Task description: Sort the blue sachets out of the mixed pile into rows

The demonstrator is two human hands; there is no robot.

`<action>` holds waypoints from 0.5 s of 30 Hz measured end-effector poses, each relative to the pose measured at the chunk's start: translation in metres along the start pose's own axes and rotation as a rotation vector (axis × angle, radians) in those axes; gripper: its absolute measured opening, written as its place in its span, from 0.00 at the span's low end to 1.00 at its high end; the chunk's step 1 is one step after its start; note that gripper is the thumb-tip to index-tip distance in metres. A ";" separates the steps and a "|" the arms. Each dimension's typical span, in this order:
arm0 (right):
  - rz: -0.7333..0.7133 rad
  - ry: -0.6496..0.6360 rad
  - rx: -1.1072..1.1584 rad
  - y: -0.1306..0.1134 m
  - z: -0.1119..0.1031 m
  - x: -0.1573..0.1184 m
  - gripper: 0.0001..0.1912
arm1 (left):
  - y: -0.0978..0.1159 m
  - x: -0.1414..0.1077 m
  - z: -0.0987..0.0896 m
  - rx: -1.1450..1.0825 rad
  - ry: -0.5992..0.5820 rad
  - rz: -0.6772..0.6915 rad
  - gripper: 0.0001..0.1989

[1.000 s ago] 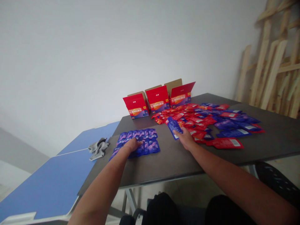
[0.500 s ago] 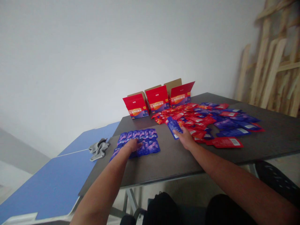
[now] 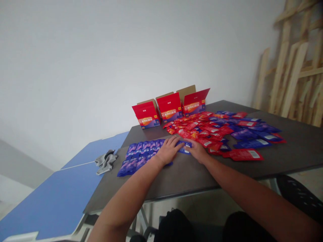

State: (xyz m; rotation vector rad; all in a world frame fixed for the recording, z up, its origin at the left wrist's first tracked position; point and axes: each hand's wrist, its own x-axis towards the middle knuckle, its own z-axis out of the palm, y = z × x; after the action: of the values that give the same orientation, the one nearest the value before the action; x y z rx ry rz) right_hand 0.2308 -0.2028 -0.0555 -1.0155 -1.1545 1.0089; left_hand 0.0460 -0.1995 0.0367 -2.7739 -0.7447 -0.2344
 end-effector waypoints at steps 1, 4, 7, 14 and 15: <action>0.018 -0.004 0.011 -0.001 0.000 0.000 0.30 | 0.000 0.003 0.001 0.016 -0.026 0.011 0.33; 0.050 -0.015 0.051 -0.003 0.001 -0.002 0.31 | -0.002 0.010 0.006 -0.001 -0.098 0.009 0.35; 0.046 -0.035 0.089 -0.005 0.001 -0.003 0.30 | -0.003 0.010 0.010 -0.099 -0.106 0.002 0.36; 0.029 0.005 0.080 -0.008 -0.001 -0.002 0.22 | -0.027 -0.003 0.018 -0.261 -0.041 -0.226 0.34; 0.031 0.010 0.085 -0.008 -0.001 -0.002 0.21 | -0.037 -0.005 0.020 -0.236 -0.015 -0.381 0.33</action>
State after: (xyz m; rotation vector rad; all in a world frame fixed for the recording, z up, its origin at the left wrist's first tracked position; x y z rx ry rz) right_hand 0.2321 -0.2065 -0.0483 -0.9728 -1.0819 1.0678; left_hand 0.0243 -0.1653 0.0237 -2.8256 -1.3276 -0.3965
